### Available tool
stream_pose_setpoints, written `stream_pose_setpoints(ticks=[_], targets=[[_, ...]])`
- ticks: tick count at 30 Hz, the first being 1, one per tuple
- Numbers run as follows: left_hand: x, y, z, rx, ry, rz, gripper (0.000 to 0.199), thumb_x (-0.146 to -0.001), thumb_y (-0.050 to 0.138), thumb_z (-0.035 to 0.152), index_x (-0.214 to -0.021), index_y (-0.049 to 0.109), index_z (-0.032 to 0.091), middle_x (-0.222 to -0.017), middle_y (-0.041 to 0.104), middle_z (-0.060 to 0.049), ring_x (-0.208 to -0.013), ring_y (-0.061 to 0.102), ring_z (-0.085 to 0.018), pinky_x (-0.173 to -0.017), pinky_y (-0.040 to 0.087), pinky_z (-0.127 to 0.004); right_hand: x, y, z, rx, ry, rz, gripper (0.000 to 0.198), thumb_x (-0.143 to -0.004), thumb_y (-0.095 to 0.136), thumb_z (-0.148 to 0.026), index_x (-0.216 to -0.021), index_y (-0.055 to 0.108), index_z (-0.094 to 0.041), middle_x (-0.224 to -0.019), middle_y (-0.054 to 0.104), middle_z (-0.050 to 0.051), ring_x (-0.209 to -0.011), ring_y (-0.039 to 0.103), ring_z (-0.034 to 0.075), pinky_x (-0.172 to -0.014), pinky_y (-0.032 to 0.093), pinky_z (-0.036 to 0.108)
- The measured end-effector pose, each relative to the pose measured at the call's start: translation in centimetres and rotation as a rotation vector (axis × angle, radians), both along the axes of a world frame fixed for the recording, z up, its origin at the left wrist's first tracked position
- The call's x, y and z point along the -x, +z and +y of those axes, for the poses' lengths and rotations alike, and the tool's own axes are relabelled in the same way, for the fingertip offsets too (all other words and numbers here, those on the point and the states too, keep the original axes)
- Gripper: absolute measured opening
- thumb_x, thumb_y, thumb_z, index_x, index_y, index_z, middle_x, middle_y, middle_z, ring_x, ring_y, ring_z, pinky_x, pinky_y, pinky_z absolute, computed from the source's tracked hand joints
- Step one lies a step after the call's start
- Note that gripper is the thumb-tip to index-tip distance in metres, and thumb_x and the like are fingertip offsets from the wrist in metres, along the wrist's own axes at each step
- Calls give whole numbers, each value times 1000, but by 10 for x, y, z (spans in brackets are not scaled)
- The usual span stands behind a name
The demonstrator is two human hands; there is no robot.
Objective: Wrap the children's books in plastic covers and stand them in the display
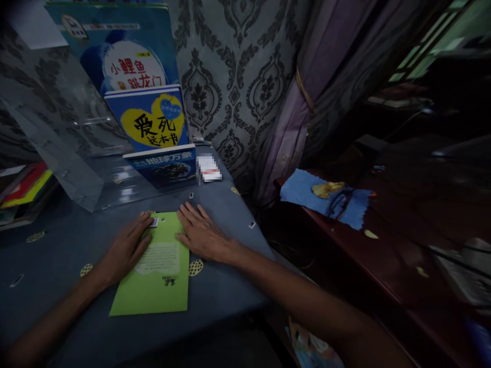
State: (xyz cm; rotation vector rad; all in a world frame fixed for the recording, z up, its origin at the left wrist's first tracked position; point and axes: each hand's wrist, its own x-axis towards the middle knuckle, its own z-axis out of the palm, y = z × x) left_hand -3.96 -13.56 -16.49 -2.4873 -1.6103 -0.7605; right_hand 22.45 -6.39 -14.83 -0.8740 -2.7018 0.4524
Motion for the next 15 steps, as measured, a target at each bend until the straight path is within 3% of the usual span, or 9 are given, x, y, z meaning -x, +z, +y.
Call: stream_pose_setpoints(ticks=[4,10,15], targets=[[-3,5,-2,52,28,28,46,-106,36,39,-142,52,15,-152,53,-18,-143,49,-31,-115,46,-53,1,12,-19,37,147,-38,66,-105,46,-45,-158,33,-7,-166,29,20,-158,14,29,-129,17,53],[-6,11,-5,114,35,26,47,-106,33,39,-141,52,14,-153,52,-18,-146,45,-29,-119,40,-53,-11,16,-72,68,384,21,76,-101,53,-52,-159,31,-8,-164,32,20,-157,20,28,-129,19,49],[-5,14,-4,156,37,46,48,-106,33,38,-140,52,11,-153,51,-18,-148,42,-29,-121,38,-52,-27,19,-105,110,467,43,82,-97,61,-52,-160,29,-10,-164,34,18,-156,24,26,-129,22,45]])
